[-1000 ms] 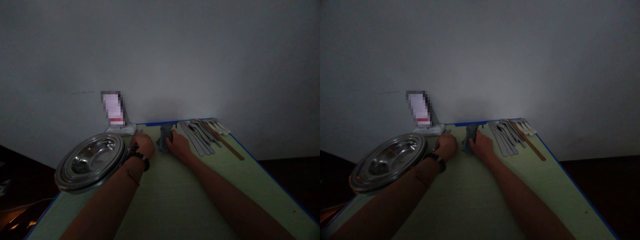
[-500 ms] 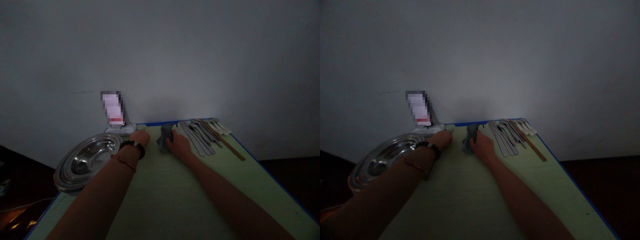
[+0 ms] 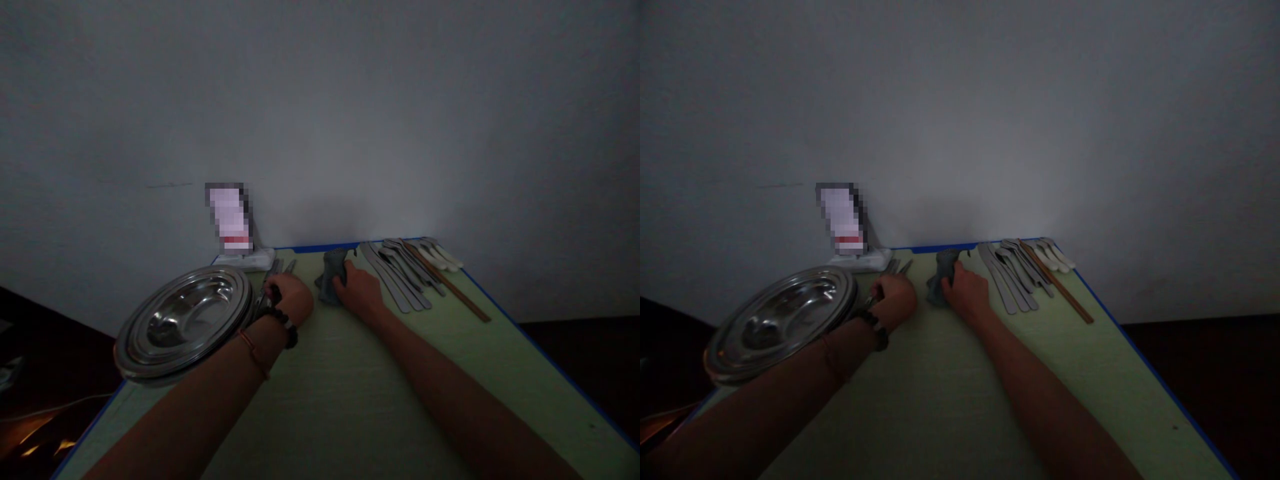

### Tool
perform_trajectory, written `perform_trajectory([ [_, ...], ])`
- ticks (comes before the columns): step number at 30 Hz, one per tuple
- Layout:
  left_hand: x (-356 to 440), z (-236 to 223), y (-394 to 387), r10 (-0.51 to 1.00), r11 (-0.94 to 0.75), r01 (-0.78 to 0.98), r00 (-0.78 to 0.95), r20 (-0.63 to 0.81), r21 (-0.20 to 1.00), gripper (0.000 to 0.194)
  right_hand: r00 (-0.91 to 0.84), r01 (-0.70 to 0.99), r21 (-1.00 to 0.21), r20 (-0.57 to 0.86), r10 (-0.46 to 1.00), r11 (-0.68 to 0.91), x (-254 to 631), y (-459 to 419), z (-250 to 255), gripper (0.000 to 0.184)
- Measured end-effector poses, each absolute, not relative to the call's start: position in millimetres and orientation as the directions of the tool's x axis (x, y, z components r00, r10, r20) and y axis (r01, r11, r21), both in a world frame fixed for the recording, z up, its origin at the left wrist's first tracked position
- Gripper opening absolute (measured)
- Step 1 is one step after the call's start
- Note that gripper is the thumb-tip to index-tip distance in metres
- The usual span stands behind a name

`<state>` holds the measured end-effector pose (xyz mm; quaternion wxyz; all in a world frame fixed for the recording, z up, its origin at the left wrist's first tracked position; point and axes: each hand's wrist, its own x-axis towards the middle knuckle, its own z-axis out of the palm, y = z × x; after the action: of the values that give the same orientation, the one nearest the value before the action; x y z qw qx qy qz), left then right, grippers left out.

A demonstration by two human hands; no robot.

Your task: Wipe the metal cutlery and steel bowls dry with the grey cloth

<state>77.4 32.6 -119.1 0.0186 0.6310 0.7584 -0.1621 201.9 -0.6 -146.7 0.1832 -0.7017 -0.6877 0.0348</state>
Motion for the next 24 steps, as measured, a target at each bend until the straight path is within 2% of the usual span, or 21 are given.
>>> perform_trajectory([
  [3, 81.7, -117.1, 20.7, 0.961, 0.108, 0.968, -0.160, -0.224, -0.225, 0.032, 0.072, 0.933, -0.359, 0.225, 0.972, 0.014, 201.5, 1.2, -147.5, 0.034],
  [5, 83.9, -113.5, 14.1, 0.972, 0.056, 0.982, -0.095, -0.215, -0.182, 0.032, 0.125, 0.892, -0.452, 0.232, 0.965, -0.007, 202.7, 3.2, -148.9, 0.034],
  [7, 85.5, -110.7, 8.0, 0.982, -0.017, 0.994, -0.004, -0.190, -0.108, 0.032, 0.209, 0.762, -0.647, 0.246, 0.947, 0.000, 206.7, 4.5, -150.7, 0.032],
  [9, 86.0, -111.1, 2.3, 0.985, -0.085, 0.996, 0.081, -0.150, -0.024, 0.033, 0.287, 0.563, -0.825, 0.252, 0.924, 0.050, 213.9, 3.5, -152.9, 0.025],
  [11, 84.3, -115.1, -1.8, 0.986, -0.121, 0.991, 0.127, -0.111, 0.058, 0.033, 0.318, 0.411, -0.905, 0.252, 0.914, 0.107, 223.2, -0.3, -155.9, 0.018],
  [16, 71.0, -130.8, -2.3, 0.986, -0.160, 0.943, 0.168, -0.002, 0.293, 0.025, 0.331, 0.189, -0.969, 0.214, 0.919, 0.158, 238.3, -5.5, -166.2, 0.007],
  [20, 62.8, -138.4, -4.0, 0.987, -0.163, 0.815, 0.131, 0.097, 0.555, 0.029, 0.368, -0.048, -0.994, 0.078, 0.927, 0.103, 235.2, 5.9, -167.0, 0.021],
  [22, 60.8, -140.3, -7.0, 0.988, -0.153, 0.711, 0.087, 0.129, 0.686, 0.031, 0.271, -0.290, -0.956, -0.031, 0.962, 0.051, 232.8, 9.2, -162.2, 0.026],
  [24, 59.1, -141.4, -10.2, 0.988, -0.145, 0.605, 0.045, 0.148, 0.783, 0.033, 0.040, -0.601, -0.796, -0.122, 0.992, -0.074, 231.3, 7.8, -155.9, 0.032],
])
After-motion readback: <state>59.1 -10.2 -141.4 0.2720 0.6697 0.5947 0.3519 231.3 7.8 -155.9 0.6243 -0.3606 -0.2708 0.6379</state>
